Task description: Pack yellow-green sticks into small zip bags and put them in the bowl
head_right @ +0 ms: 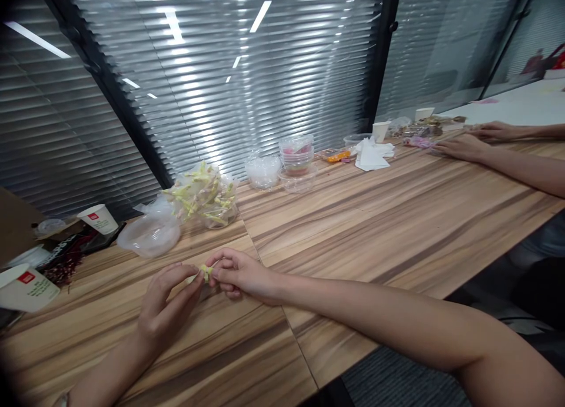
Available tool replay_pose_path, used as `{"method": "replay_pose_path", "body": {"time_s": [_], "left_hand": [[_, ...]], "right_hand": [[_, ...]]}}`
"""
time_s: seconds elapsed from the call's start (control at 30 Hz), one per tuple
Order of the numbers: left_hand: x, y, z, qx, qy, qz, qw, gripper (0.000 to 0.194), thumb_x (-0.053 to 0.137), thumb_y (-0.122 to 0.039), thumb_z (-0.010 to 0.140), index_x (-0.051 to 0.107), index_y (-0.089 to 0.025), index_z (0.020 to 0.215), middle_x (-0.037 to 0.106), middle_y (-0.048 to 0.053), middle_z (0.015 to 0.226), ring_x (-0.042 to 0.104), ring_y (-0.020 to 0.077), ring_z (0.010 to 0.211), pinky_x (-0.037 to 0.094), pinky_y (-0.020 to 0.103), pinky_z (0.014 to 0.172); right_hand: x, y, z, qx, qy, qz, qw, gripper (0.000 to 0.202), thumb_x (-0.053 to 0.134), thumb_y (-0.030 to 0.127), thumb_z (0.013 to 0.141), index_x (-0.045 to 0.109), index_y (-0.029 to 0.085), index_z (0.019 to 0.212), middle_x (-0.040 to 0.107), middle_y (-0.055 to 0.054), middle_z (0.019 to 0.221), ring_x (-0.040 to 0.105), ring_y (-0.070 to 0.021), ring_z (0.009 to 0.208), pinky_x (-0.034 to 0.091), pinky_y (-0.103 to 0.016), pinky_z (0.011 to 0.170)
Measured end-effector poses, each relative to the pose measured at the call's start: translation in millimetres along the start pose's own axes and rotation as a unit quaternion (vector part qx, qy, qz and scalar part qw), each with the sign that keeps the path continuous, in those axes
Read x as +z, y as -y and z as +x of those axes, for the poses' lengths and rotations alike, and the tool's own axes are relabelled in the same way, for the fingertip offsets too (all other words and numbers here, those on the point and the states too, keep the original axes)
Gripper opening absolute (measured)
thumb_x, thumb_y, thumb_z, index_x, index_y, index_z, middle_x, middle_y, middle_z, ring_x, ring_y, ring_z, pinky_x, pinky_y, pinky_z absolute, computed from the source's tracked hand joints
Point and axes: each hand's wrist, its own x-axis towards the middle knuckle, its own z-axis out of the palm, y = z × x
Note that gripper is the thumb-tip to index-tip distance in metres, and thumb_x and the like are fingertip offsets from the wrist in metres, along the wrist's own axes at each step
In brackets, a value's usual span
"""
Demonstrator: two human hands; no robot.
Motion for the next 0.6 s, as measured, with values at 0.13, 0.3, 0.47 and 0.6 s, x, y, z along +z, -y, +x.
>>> {"method": "replay_pose_path", "body": {"time_s": [0.13,0.3,0.47,0.6], "left_hand": [[0.7,0.6,2.0,0.001,0.018,0.034,0.999,0.04,0.068,-0.006,0.066,0.06,-0.018,0.103,0.059,0.009,0.105,0.055,0.0192,0.102,0.046,0.038,0.09],[3.4,-1.2,0.2,-0.01,0.03,0.067,0.997,0.041,0.069,-0.01,0.067,0.06,-0.02,0.106,0.059,0.009,0.11,0.053,0.0228,0.108,0.044,0.04,0.092],[3.0,-2.9,2.3,-0.004,0.043,0.083,0.996,0.036,0.067,-0.008,0.068,0.062,-0.019,0.102,0.059,0.009,0.112,0.052,0.0235,0.11,0.043,0.041,0.094],[0.8,-5.0,11.6,0.038,0.058,0.126,0.99,0.031,0.066,-0.012,0.07,0.063,-0.017,0.1,0.059,0.009,0.113,0.052,0.0255,0.11,0.043,0.042,0.093]], "right_hand": [[-1.6,-2.9,0.2,0.005,-0.004,0.017,1.0,0.032,0.057,0.031,0.08,0.042,0.019,0.105,0.049,0.001,0.077,0.032,0.0007,0.048,0.02,-0.013,0.044],[-4.1,-3.6,-0.6,0.011,-0.001,0.025,1.0,0.034,0.053,0.036,0.083,0.041,0.019,0.11,0.05,0.0,0.078,0.028,0.0018,0.047,0.016,-0.013,0.043],[-6.0,-4.8,-0.8,0.01,-0.006,0.028,1.0,0.031,0.051,0.031,0.085,0.042,0.02,0.112,0.049,0.0,0.078,0.028,0.0017,0.045,0.015,-0.013,0.042],[-7.8,-4.5,-1.6,0.025,-0.002,0.058,0.998,0.031,0.05,0.029,0.085,0.043,0.02,0.114,0.048,-0.001,0.079,0.026,0.0024,0.046,0.013,-0.013,0.043]]}}
